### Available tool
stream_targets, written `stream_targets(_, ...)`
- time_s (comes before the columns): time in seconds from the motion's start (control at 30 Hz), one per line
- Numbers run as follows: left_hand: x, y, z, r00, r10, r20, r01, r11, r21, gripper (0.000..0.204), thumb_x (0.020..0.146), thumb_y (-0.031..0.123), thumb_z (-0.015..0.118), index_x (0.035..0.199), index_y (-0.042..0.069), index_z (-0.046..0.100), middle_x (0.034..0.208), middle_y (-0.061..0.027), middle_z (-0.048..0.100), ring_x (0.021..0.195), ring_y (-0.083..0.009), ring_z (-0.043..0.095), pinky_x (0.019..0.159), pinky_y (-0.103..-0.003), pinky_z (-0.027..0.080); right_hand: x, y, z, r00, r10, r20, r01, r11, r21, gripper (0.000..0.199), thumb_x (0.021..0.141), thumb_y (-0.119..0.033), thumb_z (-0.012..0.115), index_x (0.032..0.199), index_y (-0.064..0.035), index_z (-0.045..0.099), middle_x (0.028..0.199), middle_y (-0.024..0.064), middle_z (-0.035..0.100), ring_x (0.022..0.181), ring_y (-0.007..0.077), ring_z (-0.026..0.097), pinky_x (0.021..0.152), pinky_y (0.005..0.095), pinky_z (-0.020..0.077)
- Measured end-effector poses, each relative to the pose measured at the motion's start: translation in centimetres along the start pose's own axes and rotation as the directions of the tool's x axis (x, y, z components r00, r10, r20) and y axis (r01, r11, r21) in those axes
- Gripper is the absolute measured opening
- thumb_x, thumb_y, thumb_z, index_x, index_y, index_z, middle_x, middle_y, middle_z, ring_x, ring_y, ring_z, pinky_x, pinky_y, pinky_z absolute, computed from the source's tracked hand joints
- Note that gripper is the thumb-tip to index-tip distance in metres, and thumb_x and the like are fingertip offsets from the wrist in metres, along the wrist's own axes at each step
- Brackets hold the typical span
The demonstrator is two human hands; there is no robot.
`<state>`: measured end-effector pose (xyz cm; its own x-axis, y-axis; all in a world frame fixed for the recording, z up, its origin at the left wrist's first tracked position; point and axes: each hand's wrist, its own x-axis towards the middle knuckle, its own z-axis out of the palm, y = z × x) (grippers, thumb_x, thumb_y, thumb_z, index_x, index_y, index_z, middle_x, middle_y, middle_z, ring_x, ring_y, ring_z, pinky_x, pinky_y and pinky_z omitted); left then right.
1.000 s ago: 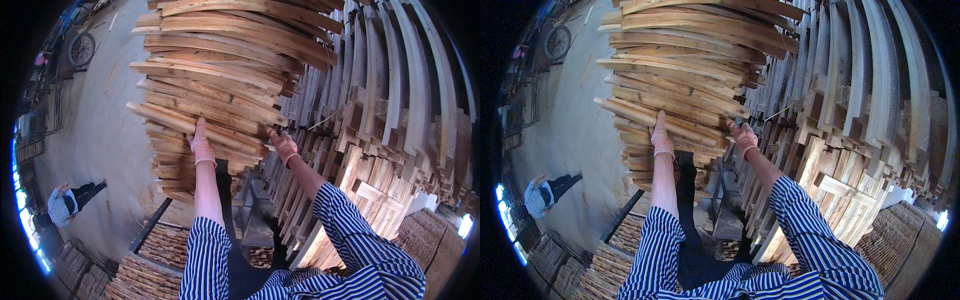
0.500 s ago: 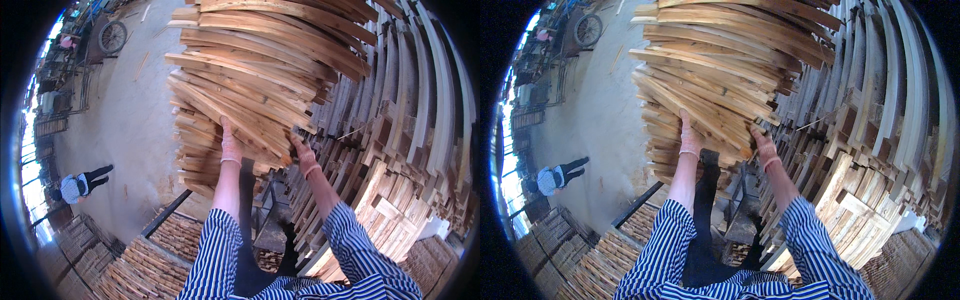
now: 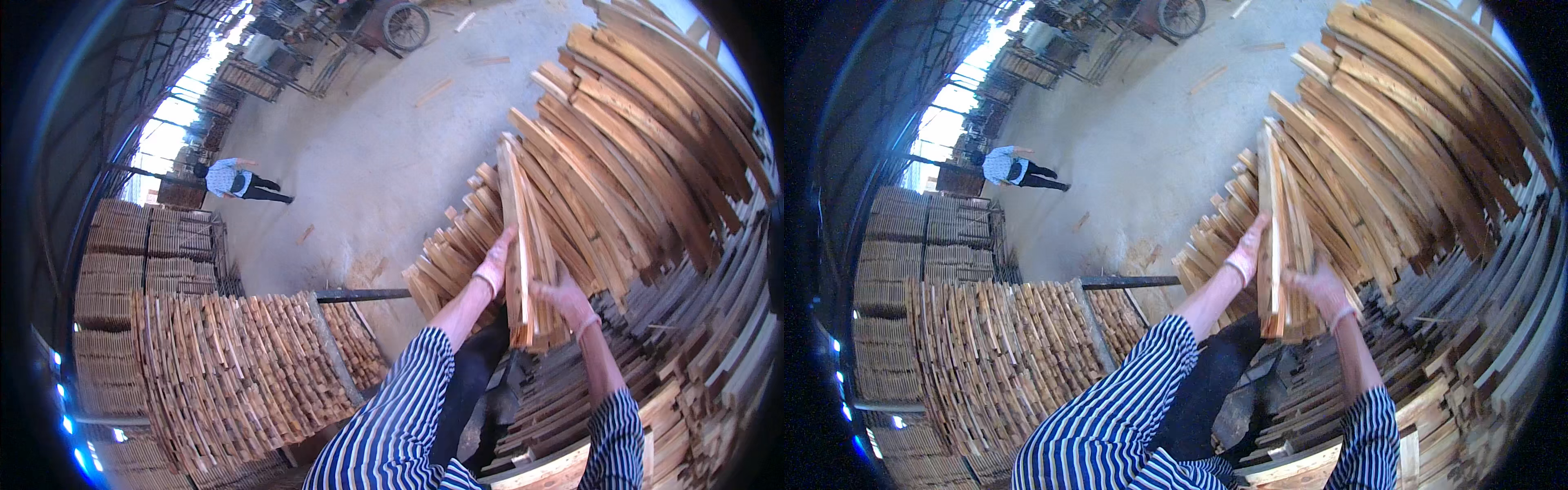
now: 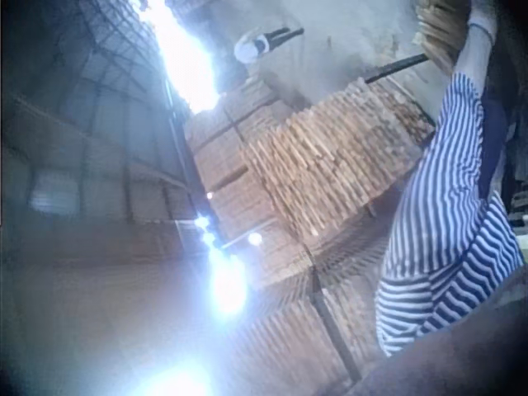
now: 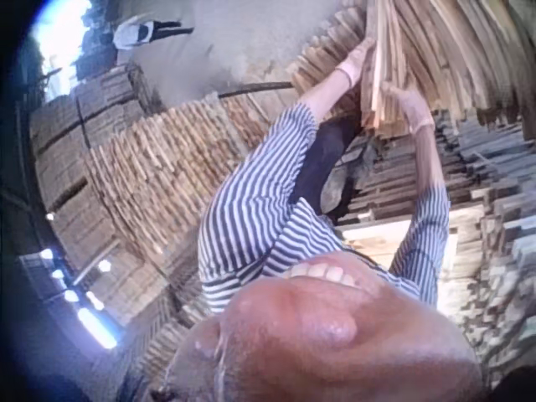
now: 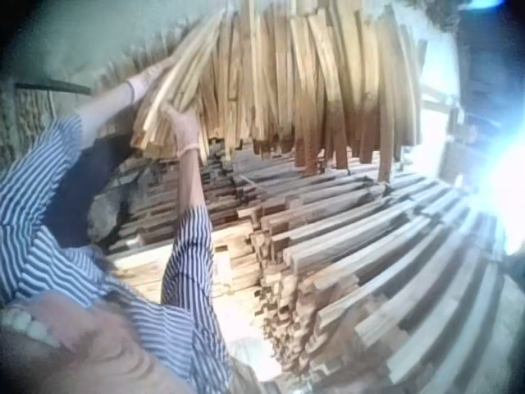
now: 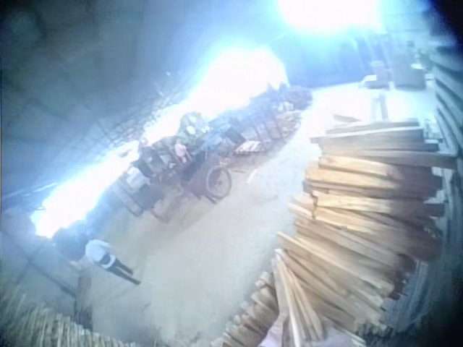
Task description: The person repeatedly picks up bundles of wooden planks from a pile and stacks them onto a growing stack. The person wears gloves and uses both hands to lift and arrange the wood pieces in a warehouse environment.
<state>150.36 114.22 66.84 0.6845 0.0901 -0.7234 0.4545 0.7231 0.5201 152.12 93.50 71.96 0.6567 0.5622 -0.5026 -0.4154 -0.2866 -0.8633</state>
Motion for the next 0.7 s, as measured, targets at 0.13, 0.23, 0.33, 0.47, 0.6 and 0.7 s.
stream_targets(0.13, -6.4, -4.8, -0.2, 0.988, -0.083, 0.131, 0.08, 0.996, 0.024, 0.083, 0.085, 0.068, 0.07, 0.139, 0.007, 0.059, 0.126, -0.0137, 0.069, 0.104, -0.0275, 0.069, 0.091, -0.044, 0.058, -6.5, 2.2, -1.5, 0.974, 0.226, -0.021, -0.219, 0.96, 0.173, 0.084, 0.081, -0.04, 0.085, 0.143, 0.0051, 0.05, 0.124, 0.0158, 0.068, 0.111, 0.0235, 0.067, 0.097, 0.0365, 0.0542)
stream_targets(0.23, -9.9, -9.4, 2.2, 0.988, -0.127, 0.086, 0.122, 0.99, 0.064, 0.071, 0.085, 0.059, 0.075, 0.129, 0.005, 0.063, 0.113, -0.0116, 0.071, 0.098, -0.0241, 0.069, 0.088, -0.041, 0.059, -10.3, 4.2, -1.5, 0.956, 0.284, 0.072, -0.276, 0.788, 0.55, 0.074, 0.083, -0.035, 0.086, 0.134, 0.0076, 0.054, 0.113, 0.0154, 0.071, 0.098, 0.0231, 0.07, 0.084, 0.0346, 0.0584)
stream_targets(0.33, -12.6, -10.5, 4.8, 0.983, -0.178, 0.04, 0.173, 0.98, 0.099, 0.058, 0.087, 0.049, 0.076, 0.123, 0.005, 0.065, 0.108, -0.0106, 0.071, 0.094, -0.022, 0.07, 0.085, -0.038, 0.06, -14.3, 4.3, -2.5, 0.946, 0.315, -0.082, -0.235, 0.835, 0.498, 0.062, 0.084, -0.032, 0.084, 0.126, 0.0072, 0.06, 0.109, 0.0128, 0.071, 0.089, 0.0191, 0.069, 0.076, 0.0326, 0.0587)
stream_targets(0.47, -19.7, -13.7, 2.9, 0.965, -0.162, 0.208, 0.181, 0.98, -0.076, 0.066, 0.088, 0.049, 0.076, 0.135, 0.007, 0.059, 0.127, -0.0102, 0.066, 0.115, -0.0239, 0.063, 0.104, -0.039, 0.051, -22.6, 1.0, -1.1, 0.973, 0.166, -0.158, -0.095, 0.92, 0.38, 0.071, 0.082, -0.035, 0.084, 0.132, 0.0065, 0.055, 0.116, 0.0153, 0.068, 0.101, 0.0199, 0.065, 0.088, 0.0337, 0.0542)
stream_targets(0.6, -26.2, -14.4, 5.6, 0.91, -0.052, 0.412, 0.083, 0.995, -0.056, 0.088, 0.079, 0.048, 0.084, 0.145, 0.004, 0.046, 0.136, -0.0108, 0.059, 0.123, -0.0271, 0.059, 0.108, -0.043, 0.049, -31.3, 0.3, -2.0, 0.971, -0.131, -0.197, 0.174, 0.96, 0.22, 0.092, 0.078, -0.044, 0.087, 0.144, 0.0048, 0.045, 0.134, 0.0164, 0.059, 0.126, 0.0227, 0.053, 0.108, 0.0352, 0.0428)
stream_targets(0.7, -30.4, -14.2, 9.6, 0.815, -0.091, 0.572, -0.009, 0.985, 0.17, 0.091, 0.074, 0.041, 0.088, 0.146, 0.004, 0.045, 0.136, -0.0094, 0.059, 0.124, -0.0263, 0.058, 0.106, -0.042, 0.05, -36.6, -2.3, -5.8, 0.971, -0.179, -0.16, 0.205, 0.965, 0.163, 0.115, 0.075, -0.063, 0.082, 0.154, 0.0058, 0.033, 0.152, 0.0212, 0.047, 0.142, 0.0297, 0.044, 0.117, 0.0418, 0.0357)
